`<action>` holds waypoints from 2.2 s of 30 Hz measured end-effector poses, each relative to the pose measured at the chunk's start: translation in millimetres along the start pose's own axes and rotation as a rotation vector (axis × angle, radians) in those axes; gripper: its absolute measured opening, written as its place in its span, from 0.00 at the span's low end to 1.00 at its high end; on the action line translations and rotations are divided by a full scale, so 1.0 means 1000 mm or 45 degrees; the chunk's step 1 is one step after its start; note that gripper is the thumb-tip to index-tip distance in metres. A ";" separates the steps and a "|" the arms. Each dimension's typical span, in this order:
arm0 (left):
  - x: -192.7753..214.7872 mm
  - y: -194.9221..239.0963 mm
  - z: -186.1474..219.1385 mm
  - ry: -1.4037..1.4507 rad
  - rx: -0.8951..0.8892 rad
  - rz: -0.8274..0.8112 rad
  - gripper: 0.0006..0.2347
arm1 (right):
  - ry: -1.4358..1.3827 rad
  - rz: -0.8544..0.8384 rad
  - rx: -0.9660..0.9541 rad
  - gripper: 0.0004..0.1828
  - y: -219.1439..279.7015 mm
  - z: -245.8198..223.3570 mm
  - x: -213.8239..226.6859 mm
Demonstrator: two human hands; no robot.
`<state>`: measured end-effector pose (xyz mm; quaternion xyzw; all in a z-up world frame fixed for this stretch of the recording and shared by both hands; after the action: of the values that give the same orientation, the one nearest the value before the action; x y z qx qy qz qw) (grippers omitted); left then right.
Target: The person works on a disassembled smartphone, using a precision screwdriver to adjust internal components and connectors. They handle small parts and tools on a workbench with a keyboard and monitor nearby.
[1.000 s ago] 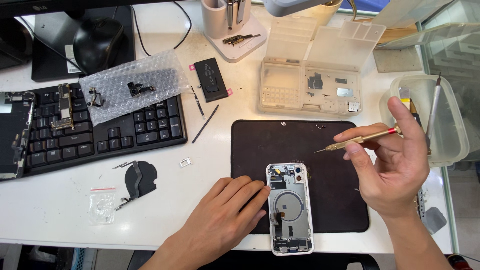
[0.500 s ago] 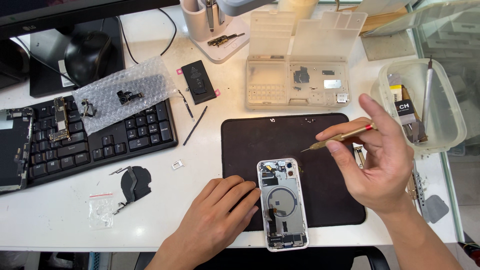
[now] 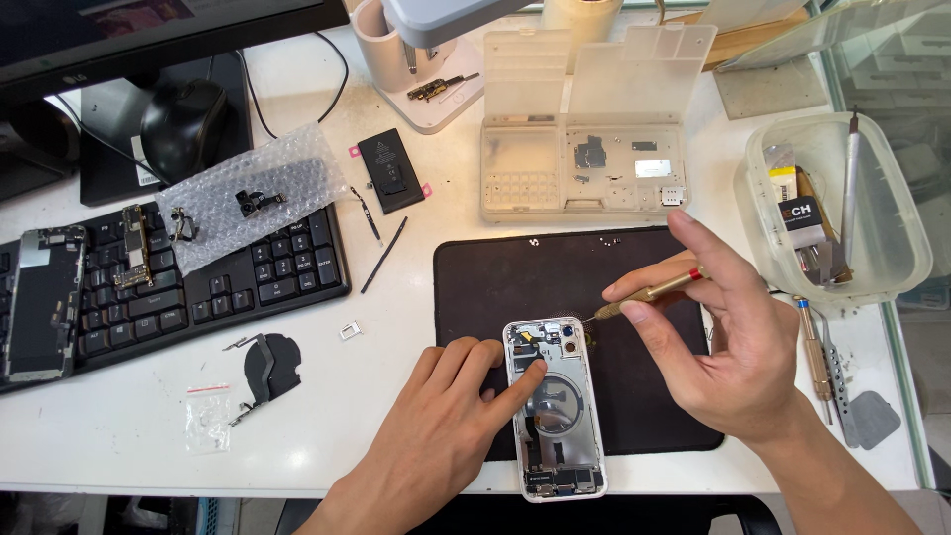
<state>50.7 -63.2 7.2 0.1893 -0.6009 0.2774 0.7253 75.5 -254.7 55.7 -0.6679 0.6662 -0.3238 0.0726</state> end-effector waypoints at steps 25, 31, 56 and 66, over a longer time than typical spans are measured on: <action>-0.008 0.003 -0.002 0.041 0.026 0.132 0.22 | 0.059 -0.029 0.009 0.36 0.000 -0.002 -0.005; 0.006 0.013 -0.007 0.078 0.056 0.282 0.20 | 0.094 -0.029 0.019 0.36 0.000 -0.003 -0.004; 0.009 0.013 0.002 -0.105 -0.102 0.224 0.19 | 0.411 -0.728 0.155 0.29 0.048 -0.001 -0.071; 0.009 0.016 0.003 -0.123 -0.112 0.276 0.19 | 0.471 -0.701 0.213 0.25 0.045 -0.001 -0.079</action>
<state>40.0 -51.0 15.6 0.1044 -0.6638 0.3180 0.6689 44.5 -184.7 5.9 -0.7444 0.4341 -0.5002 -0.0849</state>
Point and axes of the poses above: each hand's wrist, its own y-axis away from the middle knuckle, its own x-axis out of the back of the hand, z = x × y, the point moved 8 cm from there along -y, towards the middle knuckle, and after that the axes turned 9 degrees about -y, right-handed, at the moved point
